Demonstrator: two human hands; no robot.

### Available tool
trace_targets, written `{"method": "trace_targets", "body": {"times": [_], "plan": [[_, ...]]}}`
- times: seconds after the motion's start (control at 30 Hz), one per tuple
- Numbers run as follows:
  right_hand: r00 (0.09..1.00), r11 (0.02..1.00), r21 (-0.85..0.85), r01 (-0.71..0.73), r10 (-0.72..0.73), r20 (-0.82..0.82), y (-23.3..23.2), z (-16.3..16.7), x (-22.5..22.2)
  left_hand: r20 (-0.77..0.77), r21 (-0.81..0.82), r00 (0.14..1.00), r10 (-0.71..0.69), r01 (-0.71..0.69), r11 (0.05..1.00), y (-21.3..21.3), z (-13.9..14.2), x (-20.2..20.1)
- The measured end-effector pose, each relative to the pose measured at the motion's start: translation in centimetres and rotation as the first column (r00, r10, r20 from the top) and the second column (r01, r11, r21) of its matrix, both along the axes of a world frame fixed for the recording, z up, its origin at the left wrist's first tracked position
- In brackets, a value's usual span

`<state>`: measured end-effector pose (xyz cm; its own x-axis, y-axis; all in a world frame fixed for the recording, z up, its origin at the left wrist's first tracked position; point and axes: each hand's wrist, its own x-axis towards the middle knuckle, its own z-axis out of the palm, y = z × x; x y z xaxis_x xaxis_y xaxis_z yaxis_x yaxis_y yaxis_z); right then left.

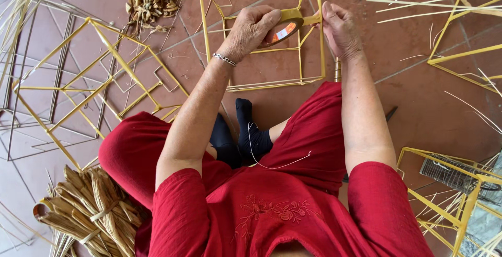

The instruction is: The person sits on the floor and assembles a rectangular bamboo frame by wrapping joints with adhesive tape. They use scissors to cut the tape and a knife to trim excess material, repeating the process for each corner.

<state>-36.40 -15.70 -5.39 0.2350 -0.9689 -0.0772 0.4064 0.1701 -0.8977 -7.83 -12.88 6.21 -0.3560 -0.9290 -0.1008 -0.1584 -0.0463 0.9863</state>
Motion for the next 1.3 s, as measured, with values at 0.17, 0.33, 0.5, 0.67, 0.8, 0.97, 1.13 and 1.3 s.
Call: {"method": "trace_targets", "body": {"times": [0.17,0.33,0.5,0.67,0.8,0.97,1.13,1.3], "plan": [[0.992,0.996,-0.071,-0.045,0.036,-0.123,0.3,0.8,0.2,0.123,0.016,0.992,-0.022,0.021,1.0,-1.3,1.2,0.6],[0.883,0.987,-0.123,0.102,-0.146,-0.446,1.1,2.3,1.4,0.266,-0.054,0.963,-0.047,0.064,0.997,-2.1,3.7,1.0],[0.829,0.971,-0.193,0.138,-0.22,-0.514,1.2,3.0,2.2,0.45,-0.039,0.891,-0.065,0.092,0.995,-2.1,6.2,4.3],[0.853,0.96,-0.238,0.147,-0.245,-0.461,0.8,2.5,2.6,0.31,0.03,0.944,-0.117,0.113,0.993,-2.2,8.4,9.6],[0.885,0.971,-0.19,0.143,-0.211,-0.414,0.2,1.9,2.2,0.418,0.057,0.9,-0.125,0.112,0.992,-2.4,9.0,12.8],[0.909,0.978,-0.163,0.127,-0.18,-0.375,-0.3,1.1,1.6,0.888,-0.141,0.44,0.137,-0.024,0.99,-2.5,6.4,13.8],[0.911,0.978,-0.159,0.137,-0.187,-0.368,-0.6,0.3,1.1,0.957,-0.061,0.273,0.095,-0.129,0.99,-3.3,2.1,13.3],[0.904,0.977,-0.16,0.141,-0.193,-0.381,-0.5,0.3,1.3,0.951,-0.124,0.262,0.163,-0.16,0.979,-3.5,-0.7,13.3]]}}
